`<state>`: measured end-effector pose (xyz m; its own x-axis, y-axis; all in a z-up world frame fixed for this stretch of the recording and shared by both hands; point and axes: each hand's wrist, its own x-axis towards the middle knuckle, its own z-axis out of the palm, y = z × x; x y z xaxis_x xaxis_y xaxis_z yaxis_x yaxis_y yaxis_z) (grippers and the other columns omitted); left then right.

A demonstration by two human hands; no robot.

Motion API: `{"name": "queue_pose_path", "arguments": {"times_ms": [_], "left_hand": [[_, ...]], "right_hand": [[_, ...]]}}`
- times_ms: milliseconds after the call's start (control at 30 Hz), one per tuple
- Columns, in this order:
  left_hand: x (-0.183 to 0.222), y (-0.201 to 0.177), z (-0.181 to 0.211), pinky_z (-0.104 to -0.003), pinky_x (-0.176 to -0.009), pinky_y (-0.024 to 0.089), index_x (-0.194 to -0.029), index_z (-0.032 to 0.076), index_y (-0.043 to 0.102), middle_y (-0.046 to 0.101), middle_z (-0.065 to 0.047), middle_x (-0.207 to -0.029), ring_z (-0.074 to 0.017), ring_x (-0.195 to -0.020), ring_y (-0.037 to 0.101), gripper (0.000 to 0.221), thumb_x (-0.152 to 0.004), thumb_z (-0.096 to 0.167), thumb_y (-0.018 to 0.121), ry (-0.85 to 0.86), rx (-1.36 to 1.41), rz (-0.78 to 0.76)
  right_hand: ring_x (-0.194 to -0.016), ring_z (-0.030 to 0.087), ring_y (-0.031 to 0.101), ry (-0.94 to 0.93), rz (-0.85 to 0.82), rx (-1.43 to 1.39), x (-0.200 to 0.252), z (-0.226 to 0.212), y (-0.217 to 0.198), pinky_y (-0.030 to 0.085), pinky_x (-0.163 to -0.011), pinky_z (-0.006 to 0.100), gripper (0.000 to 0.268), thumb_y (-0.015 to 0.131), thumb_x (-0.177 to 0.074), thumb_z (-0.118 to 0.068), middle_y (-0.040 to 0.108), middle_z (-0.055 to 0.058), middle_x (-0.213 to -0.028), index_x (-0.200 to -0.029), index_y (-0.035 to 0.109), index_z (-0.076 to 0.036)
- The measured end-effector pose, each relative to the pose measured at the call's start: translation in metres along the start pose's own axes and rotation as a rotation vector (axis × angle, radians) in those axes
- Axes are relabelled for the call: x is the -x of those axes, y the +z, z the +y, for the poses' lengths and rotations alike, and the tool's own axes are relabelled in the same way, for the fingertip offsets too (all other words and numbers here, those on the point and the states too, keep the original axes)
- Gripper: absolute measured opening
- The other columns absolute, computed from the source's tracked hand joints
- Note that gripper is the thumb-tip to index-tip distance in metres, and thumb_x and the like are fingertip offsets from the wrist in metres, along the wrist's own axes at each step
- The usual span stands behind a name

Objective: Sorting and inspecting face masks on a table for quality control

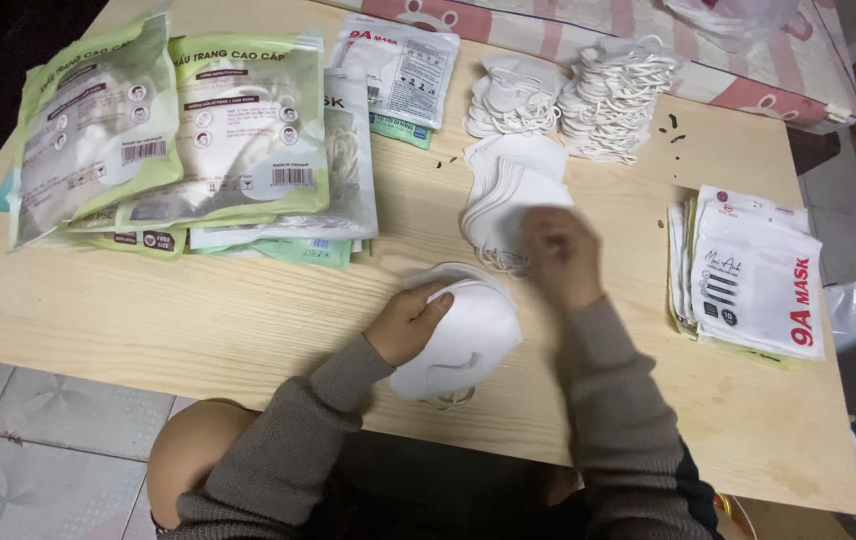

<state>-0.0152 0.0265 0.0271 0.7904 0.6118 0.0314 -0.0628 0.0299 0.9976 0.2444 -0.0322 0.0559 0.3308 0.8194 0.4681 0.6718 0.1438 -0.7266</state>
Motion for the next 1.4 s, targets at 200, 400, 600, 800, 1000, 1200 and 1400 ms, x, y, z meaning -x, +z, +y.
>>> {"name": "queue_pose_path", "arguments": {"times_ms": [200, 400, 600, 800, 1000, 1200, 1400], "left_hand": [[-0.002, 0.001, 0.004, -0.042, -0.094, 0.055, -0.121, 0.0, 0.07, 0.075, -0.018, -0.101, -0.018, -0.098, 0.064, 0.033, -0.11, 0.021, 0.048, -0.073, 0.051, 0.038], [-0.005, 0.0, 0.005, -0.041, -0.09, 0.056, -0.117, 0.0, 0.072, 0.076, -0.019, -0.098, -0.0174, -0.094, 0.065, 0.027, -0.108, 0.019, 0.056, -0.029, 0.072, 0.081], [-0.004, 0.0, -0.007, -0.047, -0.098, 0.053, -0.129, -0.007, 0.064, 0.072, -0.025, -0.112, -0.0257, -0.105, 0.064, 0.034, -0.108, 0.016, 0.05, -0.066, -0.016, 0.024], [-0.003, 0.001, -0.006, -0.047, -0.1, 0.052, -0.132, -0.006, 0.063, 0.071, -0.027, -0.114, -0.0254, -0.11, 0.064, 0.036, -0.105, 0.017, 0.054, -0.101, -0.023, 0.075], [-0.013, 0.001, -0.036, -0.035, -0.081, 0.058, -0.12, 0.0, 0.072, 0.076, -0.019, -0.096, -0.0184, -0.09, 0.067, 0.027, -0.103, 0.019, 0.064, -0.107, 0.181, 0.138], [-0.014, -0.001, -0.047, -0.037, -0.08, 0.06, -0.123, 0.0, 0.07, 0.076, -0.02, -0.096, -0.0207, -0.088, 0.069, 0.028, -0.103, 0.018, 0.062, -0.15, 0.195, 0.158], [-0.009, 0.0, -0.03, -0.036, -0.077, 0.06, -0.121, -0.003, 0.07, 0.076, -0.021, -0.095, -0.0205, -0.084, 0.069, 0.028, -0.103, 0.016, 0.06, -0.15, 0.256, 0.235]], "right_hand": [[-0.127, 0.039, 0.058, 0.519, -0.1, 0.452, -0.036, 0.055, -0.014, 0.048, -0.109, 0.05, 0.07, 0.081, -0.091, -0.031, 0.059, 0.023, -0.135, -0.148, 0.051, -0.003], [-0.114, 0.038, 0.067, 0.495, -0.023, 0.502, -0.031, 0.045, -0.01, 0.056, -0.099, 0.048, 0.067, 0.086, -0.087, -0.024, 0.068, 0.025, -0.124, -0.142, 0.057, 0.003], [-0.103, 0.031, 0.069, 0.45, 0.057, 0.497, -0.017, 0.059, -0.008, 0.06, -0.09, 0.041, 0.055, 0.088, -0.084, -0.022, 0.069, 0.013, -0.103, -0.131, 0.066, -0.006], [-0.116, 0.032, 0.065, 0.505, 0.036, 0.45, -0.019, 0.054, -0.008, 0.056, -0.1, 0.042, 0.061, 0.087, -0.085, -0.021, 0.066, 0.017, -0.12, -0.138, 0.06, -0.004], [-0.112, 0.03, 0.065, 0.487, 0.104, 0.552, -0.019, 0.043, -0.004, 0.056, -0.099, 0.042, 0.064, 0.087, -0.084, -0.018, 0.067, 0.014, -0.116, -0.14, 0.059, -0.006], [-0.092, 0.026, 0.064, 0.065, 0.398, -0.033, 0.006, 0.036, -0.026, 0.053, -0.087, 0.04, 0.014, 0.079, -0.093, 0.001, 0.066, 0.017, -0.092, -0.103, 0.071, -0.002], [-0.074, 0.021, 0.075, 0.484, 0.124, -0.587, 0.025, -0.004, -0.058, 0.064, -0.071, 0.034, 0.007, 0.072, -0.096, -0.011, 0.074, 0.011, -0.085, -0.1, 0.068, -0.007]]}}
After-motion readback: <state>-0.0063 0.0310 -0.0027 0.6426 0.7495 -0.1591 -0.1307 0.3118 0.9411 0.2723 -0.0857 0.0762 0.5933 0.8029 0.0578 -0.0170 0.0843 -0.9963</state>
